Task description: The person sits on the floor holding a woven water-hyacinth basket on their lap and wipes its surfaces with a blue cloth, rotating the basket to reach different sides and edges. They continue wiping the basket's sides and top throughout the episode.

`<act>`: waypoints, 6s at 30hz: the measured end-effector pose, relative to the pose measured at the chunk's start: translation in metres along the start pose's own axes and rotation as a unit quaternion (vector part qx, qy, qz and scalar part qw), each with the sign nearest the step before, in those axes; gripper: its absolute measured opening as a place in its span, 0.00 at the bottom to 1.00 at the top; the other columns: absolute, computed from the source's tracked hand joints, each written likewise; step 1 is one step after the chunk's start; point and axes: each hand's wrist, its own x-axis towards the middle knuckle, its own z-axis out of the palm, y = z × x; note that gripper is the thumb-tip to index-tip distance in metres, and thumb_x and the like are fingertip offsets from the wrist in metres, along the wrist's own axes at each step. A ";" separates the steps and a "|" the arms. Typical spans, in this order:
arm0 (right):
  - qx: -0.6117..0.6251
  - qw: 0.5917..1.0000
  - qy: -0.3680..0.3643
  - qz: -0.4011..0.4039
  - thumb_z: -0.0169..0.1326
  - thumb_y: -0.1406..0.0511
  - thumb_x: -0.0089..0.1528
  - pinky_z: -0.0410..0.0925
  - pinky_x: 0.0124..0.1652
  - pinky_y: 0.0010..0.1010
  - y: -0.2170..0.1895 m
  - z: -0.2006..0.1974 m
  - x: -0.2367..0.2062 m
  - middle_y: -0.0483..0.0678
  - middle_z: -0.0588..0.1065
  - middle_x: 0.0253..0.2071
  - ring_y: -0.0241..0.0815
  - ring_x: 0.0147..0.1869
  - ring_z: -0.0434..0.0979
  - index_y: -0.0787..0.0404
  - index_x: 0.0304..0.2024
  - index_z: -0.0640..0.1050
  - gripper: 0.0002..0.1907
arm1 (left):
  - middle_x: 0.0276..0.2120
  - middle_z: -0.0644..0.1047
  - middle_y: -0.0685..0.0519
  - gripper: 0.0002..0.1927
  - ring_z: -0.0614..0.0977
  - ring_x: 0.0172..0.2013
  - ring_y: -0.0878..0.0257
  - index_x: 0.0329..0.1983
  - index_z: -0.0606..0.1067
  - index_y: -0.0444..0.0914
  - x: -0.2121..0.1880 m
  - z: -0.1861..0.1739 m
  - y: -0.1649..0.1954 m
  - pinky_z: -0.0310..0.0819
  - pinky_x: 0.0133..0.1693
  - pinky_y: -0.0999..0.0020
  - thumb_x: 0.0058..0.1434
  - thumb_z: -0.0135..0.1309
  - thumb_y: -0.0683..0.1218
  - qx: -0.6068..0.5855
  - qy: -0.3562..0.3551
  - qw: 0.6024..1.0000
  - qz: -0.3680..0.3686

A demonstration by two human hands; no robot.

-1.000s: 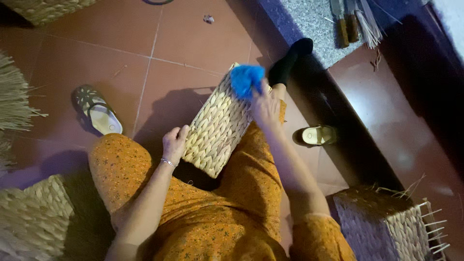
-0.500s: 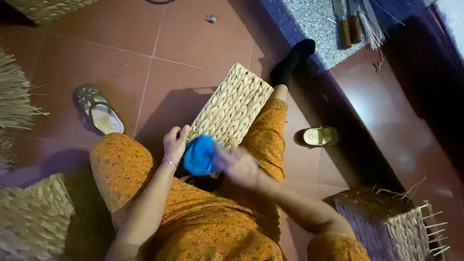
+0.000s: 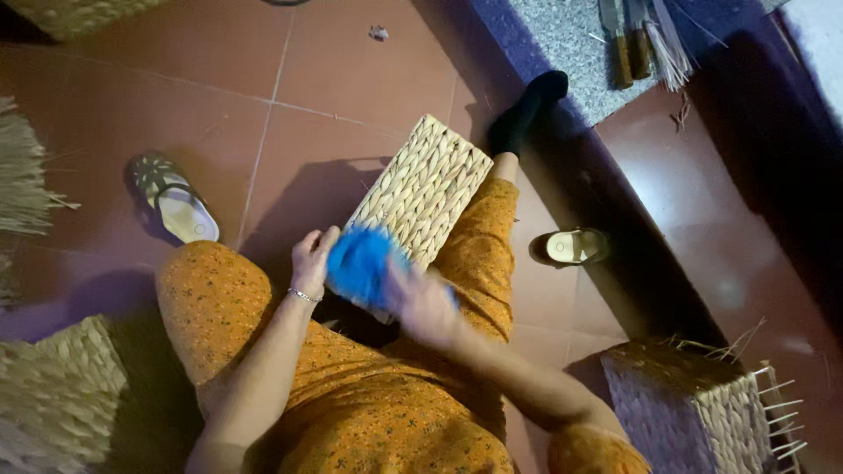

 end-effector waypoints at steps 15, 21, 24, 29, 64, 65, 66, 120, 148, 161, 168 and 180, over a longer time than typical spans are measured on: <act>-0.150 0.936 0.190 0.255 0.55 0.69 0.51 0.74 0.43 0.43 0.168 0.009 0.063 0.58 0.65 0.64 0.60 0.50 0.73 0.61 0.52 0.78 0.24 | 0.27 0.75 0.61 0.21 0.72 0.31 0.70 0.30 0.73 0.35 0.001 -0.003 -0.001 0.70 0.33 0.68 0.63 0.60 0.57 0.114 -0.001 0.992 0.057; -0.057 0.995 0.080 -0.023 0.55 0.69 0.60 0.70 0.31 0.28 0.011 0.028 -0.025 0.61 0.59 0.71 0.48 0.45 0.72 0.56 0.47 0.81 0.13 | 0.26 0.74 0.59 0.16 0.70 0.27 0.70 0.33 0.77 0.34 0.003 -0.003 -0.003 0.63 0.29 0.70 0.63 0.62 0.53 0.041 -0.011 0.999 -0.013; -0.033 0.989 0.098 -0.103 0.55 0.68 0.59 0.68 0.31 0.29 0.009 0.033 -0.043 0.55 0.63 0.69 0.43 0.42 0.70 0.51 0.52 0.82 0.18 | 0.25 0.76 0.58 0.15 0.72 0.27 0.72 0.31 0.78 0.34 0.002 -0.003 -0.004 0.67 0.30 0.71 0.63 0.62 0.51 0.091 -0.008 0.995 0.032; -0.210 0.953 0.174 0.131 0.56 0.65 0.67 0.63 0.19 0.39 0.137 0.035 0.017 0.53 0.68 0.28 0.46 0.25 0.66 0.66 0.69 0.66 0.29 | 0.24 0.74 0.57 0.18 0.70 0.27 0.71 0.30 0.75 0.32 0.005 -0.002 0.000 0.68 0.30 0.70 0.66 0.61 0.51 0.178 0.000 0.982 0.065; 0.598 0.590 0.365 0.401 0.55 0.61 0.68 0.70 0.36 0.25 0.221 -0.028 -0.005 0.41 0.77 0.37 0.30 0.35 0.74 0.63 0.57 0.78 0.18 | 0.30 0.76 0.56 0.25 0.75 0.31 0.66 0.34 0.75 0.38 0.065 0.189 0.128 0.72 0.37 0.65 0.64 0.58 0.65 0.115 -0.134 0.983 0.040; 0.584 0.616 0.375 0.374 0.55 0.61 0.70 0.68 0.36 0.25 0.209 -0.044 -0.014 0.42 0.76 0.38 0.30 0.36 0.72 0.64 0.58 0.78 0.18 | 0.31 0.78 0.58 0.21 0.78 0.33 0.70 0.31 0.75 0.42 0.054 0.179 0.131 0.75 0.40 0.68 0.61 0.59 0.64 0.071 -0.126 0.988 0.059; 0.570 0.640 0.385 0.344 0.54 0.62 0.71 0.67 0.35 0.25 0.195 -0.060 -0.020 0.43 0.75 0.38 0.30 0.36 0.71 0.65 0.59 0.78 0.17 | 0.33 0.79 0.58 0.20 0.79 0.34 0.69 0.34 0.77 0.42 0.044 0.166 0.132 0.74 0.42 0.68 0.60 0.57 0.64 0.012 -0.167 0.984 0.066; -0.218 0.938 0.166 0.211 0.52 0.67 0.56 0.71 0.38 0.41 0.134 -0.097 0.127 0.53 0.72 0.52 0.53 0.50 0.74 0.54 0.50 0.78 0.18 | 0.39 0.82 0.53 0.31 0.81 0.38 0.68 0.49 0.80 0.33 -0.024 0.054 0.079 0.77 0.44 0.70 0.74 0.38 0.62 -0.057 -0.138 0.986 0.078; -0.162 0.975 0.104 -0.107 0.52 0.67 0.55 0.74 0.42 0.46 -0.014 -0.077 0.037 0.61 0.73 0.57 0.59 0.43 0.76 0.63 0.57 0.76 0.25 | 0.30 0.78 0.49 0.40 0.75 0.36 0.62 0.37 0.80 0.33 -0.002 0.056 0.071 0.74 0.44 0.54 0.75 0.37 0.71 -0.097 -0.020 0.991 0.090; -0.301 0.942 0.105 0.110 0.52 0.66 0.63 0.74 0.31 0.41 0.063 -0.088 0.127 0.60 0.75 0.50 0.55 0.40 0.78 0.56 0.51 0.76 0.13 | 0.36 0.84 0.40 0.45 0.86 0.41 0.48 0.51 0.79 0.32 -0.018 0.053 0.080 0.81 0.48 0.55 0.68 0.29 0.73 -0.124 -0.063 0.990 0.016; -0.129 0.980 0.124 -0.082 0.51 0.73 0.58 0.73 0.27 0.37 -0.021 -0.068 0.027 0.62 0.74 0.51 0.49 0.33 0.74 0.60 0.56 0.77 0.23 | 0.30 0.76 0.50 0.48 0.74 0.33 0.63 0.36 0.78 0.25 0.005 0.054 0.055 0.75 0.38 0.59 0.76 0.36 0.75 -0.115 -0.027 0.988 0.098; -0.271 0.933 0.170 0.165 0.54 0.66 0.59 0.73 0.29 0.44 0.122 -0.089 0.156 0.51 0.74 0.41 0.56 0.40 0.77 0.53 0.47 0.78 0.13 | 0.50 0.82 0.40 0.45 0.82 0.51 0.60 0.54 0.76 0.26 -0.010 0.055 0.073 0.72 0.56 0.63 0.69 0.39 0.73 -0.134 -0.019 0.987 0.082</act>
